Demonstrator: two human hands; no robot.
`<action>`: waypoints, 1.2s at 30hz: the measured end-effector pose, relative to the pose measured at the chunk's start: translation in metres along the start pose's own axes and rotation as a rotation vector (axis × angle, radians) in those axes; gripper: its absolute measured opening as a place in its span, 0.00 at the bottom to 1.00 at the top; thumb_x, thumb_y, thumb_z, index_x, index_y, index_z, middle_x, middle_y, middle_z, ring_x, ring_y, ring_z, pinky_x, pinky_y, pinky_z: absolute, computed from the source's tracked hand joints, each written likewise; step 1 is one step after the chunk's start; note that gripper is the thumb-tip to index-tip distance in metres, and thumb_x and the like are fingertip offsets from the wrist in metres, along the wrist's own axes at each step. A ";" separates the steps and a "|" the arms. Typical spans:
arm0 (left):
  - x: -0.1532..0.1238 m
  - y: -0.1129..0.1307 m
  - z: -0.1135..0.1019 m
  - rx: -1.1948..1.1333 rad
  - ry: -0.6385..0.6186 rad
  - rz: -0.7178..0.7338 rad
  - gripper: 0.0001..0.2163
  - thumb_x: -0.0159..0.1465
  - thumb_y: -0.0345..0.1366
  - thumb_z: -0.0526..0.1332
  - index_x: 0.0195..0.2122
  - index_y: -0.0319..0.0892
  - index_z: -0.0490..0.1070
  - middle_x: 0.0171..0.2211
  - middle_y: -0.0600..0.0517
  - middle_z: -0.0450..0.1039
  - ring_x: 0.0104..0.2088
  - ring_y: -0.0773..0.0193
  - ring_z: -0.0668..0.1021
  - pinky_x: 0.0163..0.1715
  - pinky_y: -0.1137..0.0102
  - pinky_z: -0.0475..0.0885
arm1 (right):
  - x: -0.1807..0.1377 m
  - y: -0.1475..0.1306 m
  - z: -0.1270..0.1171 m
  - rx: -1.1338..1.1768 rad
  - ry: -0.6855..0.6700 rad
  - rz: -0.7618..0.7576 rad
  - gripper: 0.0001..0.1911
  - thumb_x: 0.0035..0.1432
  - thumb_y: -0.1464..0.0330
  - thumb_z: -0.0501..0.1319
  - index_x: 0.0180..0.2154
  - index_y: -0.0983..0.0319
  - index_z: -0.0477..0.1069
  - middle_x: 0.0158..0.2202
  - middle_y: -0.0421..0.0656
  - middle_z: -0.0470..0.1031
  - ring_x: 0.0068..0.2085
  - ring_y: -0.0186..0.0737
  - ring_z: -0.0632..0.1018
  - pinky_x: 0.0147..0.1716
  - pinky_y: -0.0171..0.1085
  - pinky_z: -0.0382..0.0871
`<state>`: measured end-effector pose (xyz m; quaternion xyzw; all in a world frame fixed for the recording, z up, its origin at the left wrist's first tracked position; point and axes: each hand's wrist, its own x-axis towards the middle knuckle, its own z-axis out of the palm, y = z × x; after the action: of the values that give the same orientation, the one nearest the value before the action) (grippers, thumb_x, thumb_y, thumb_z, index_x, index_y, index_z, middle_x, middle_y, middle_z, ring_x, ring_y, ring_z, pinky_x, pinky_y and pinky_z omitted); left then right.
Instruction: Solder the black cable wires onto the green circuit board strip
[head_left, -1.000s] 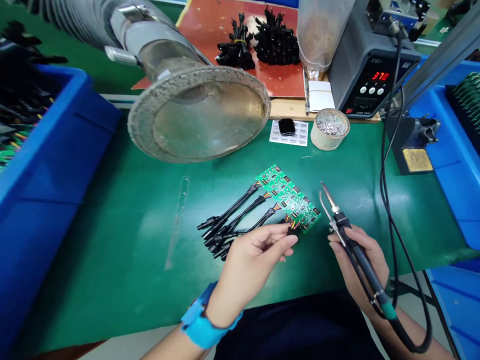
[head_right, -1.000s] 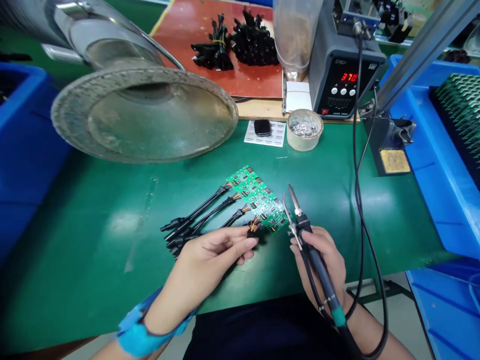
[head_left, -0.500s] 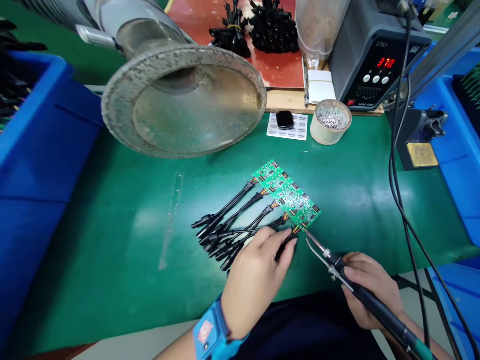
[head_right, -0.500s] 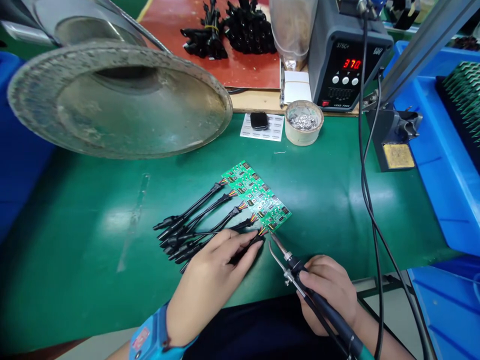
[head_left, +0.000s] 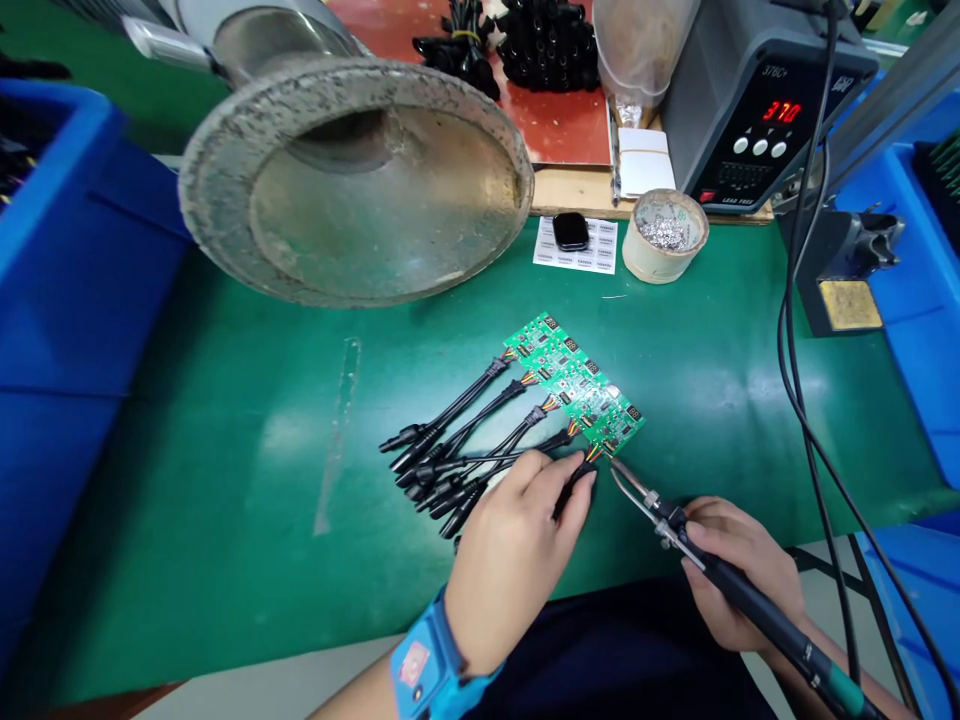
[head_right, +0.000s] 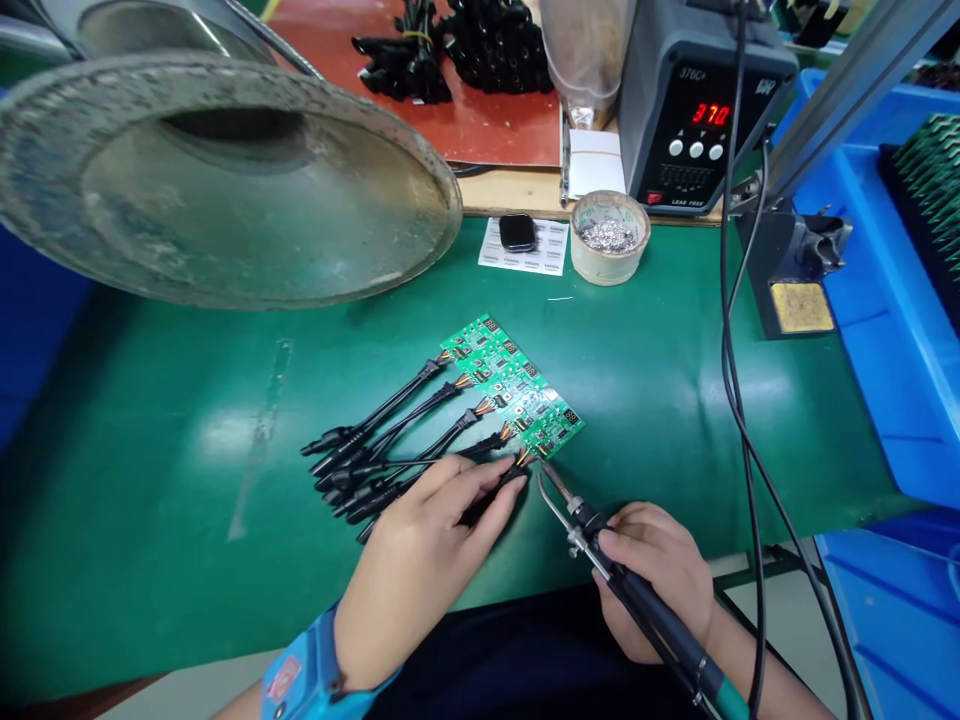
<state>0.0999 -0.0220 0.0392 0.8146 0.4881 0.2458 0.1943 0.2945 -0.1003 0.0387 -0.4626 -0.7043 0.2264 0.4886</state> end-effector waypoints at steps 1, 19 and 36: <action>0.000 0.000 0.000 0.004 0.001 0.002 0.10 0.64 0.35 0.56 0.39 0.36 0.74 0.27 0.50 0.69 0.24 0.65 0.74 0.24 0.70 0.72 | 0.001 0.000 0.000 -0.002 0.004 -0.002 0.26 0.48 0.84 0.56 0.51 0.66 0.65 0.29 0.43 0.71 0.29 0.38 0.74 0.34 0.44 0.76; -0.003 0.001 -0.001 0.071 0.002 0.042 0.09 0.64 0.35 0.56 0.41 0.37 0.73 0.29 0.51 0.70 0.26 0.65 0.76 0.30 0.70 0.75 | 0.002 -0.001 -0.001 -0.057 -0.016 -0.003 0.26 0.49 0.82 0.56 0.52 0.64 0.63 0.29 0.42 0.71 0.28 0.37 0.74 0.34 0.45 0.77; -0.002 0.003 0.000 0.072 -0.026 0.019 0.09 0.65 0.34 0.56 0.41 0.37 0.72 0.31 0.50 0.70 0.28 0.65 0.77 0.34 0.69 0.76 | 0.000 0.000 0.000 -0.071 -0.032 0.009 0.27 0.50 0.81 0.56 0.53 0.63 0.63 0.30 0.44 0.72 0.29 0.38 0.75 0.34 0.45 0.77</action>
<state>0.1007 -0.0253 0.0403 0.8288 0.4863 0.2193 0.1688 0.2942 -0.1007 0.0387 -0.4792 -0.7176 0.2105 0.4595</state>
